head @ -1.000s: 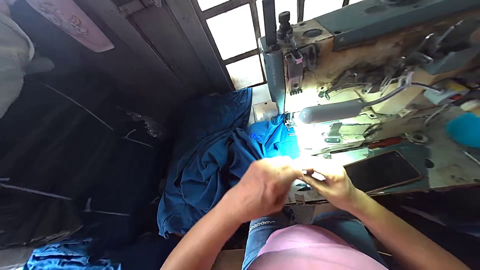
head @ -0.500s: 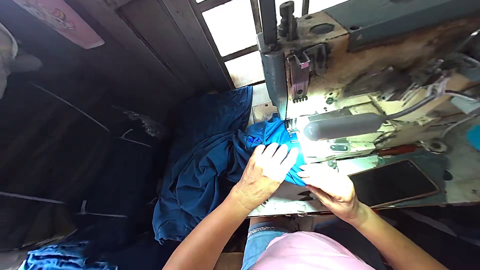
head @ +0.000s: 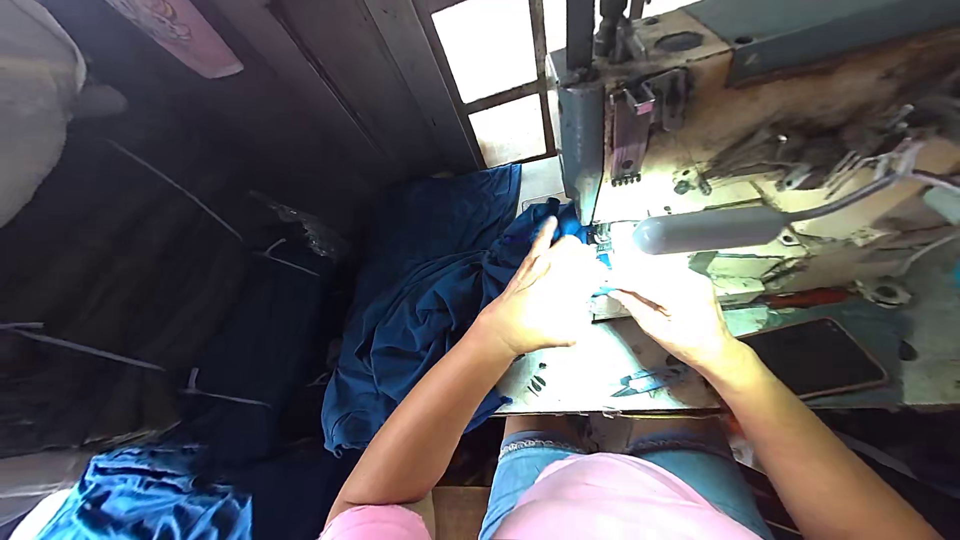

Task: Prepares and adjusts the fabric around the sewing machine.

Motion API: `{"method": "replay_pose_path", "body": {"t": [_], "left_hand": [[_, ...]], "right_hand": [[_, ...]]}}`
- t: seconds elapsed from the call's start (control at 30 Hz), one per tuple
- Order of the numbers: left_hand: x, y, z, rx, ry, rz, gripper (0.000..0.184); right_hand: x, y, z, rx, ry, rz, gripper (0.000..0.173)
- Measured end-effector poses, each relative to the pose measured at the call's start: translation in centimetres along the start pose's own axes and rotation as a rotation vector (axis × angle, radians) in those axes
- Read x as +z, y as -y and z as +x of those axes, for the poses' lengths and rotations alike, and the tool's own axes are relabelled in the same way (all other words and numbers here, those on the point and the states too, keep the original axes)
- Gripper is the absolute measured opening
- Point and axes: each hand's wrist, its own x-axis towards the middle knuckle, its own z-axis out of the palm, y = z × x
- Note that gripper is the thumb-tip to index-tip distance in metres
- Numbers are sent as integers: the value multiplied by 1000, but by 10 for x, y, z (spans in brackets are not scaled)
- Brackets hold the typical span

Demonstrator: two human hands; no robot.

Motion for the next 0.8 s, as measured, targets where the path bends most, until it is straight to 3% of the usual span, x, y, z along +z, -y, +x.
{"method": "replay_pose_path", "body": {"t": [0.07, 0.17, 0.23, 0.3, 0.33, 0.47, 0.73, 0.8], "left_hand": [[-7, 11, -4, 25, 0, -78, 33], [-14, 56, -19, -123, 74, 40, 50], [-22, 74, -31, -146, 57, 26, 35], [-31, 63, -39, -142, -54, -45, 6], [-36, 49, -41, -157, -116, -42, 1], [-27, 24, -46, -67, -425, 95, 12], [5, 30, -50, -110, -559, -320, 22], [3, 28, -51, -60, -583, -364, 17]], "right_hand": [[-2, 0, 3, -5, 15, -26, 21], [-7, 6, 12, -3, 88, -66, 21], [-11, 9, 22, 15, 155, -49, 18], [-14, 7, 31, 52, 248, 53, 20], [-14, 5, 36, 71, 303, 120, 24], [-17, 0, 49, 83, 408, 269, 26], [-11, 11, 47, 196, 338, 449, 5], [-13, 16, 52, 238, 383, 504, 3]]}}
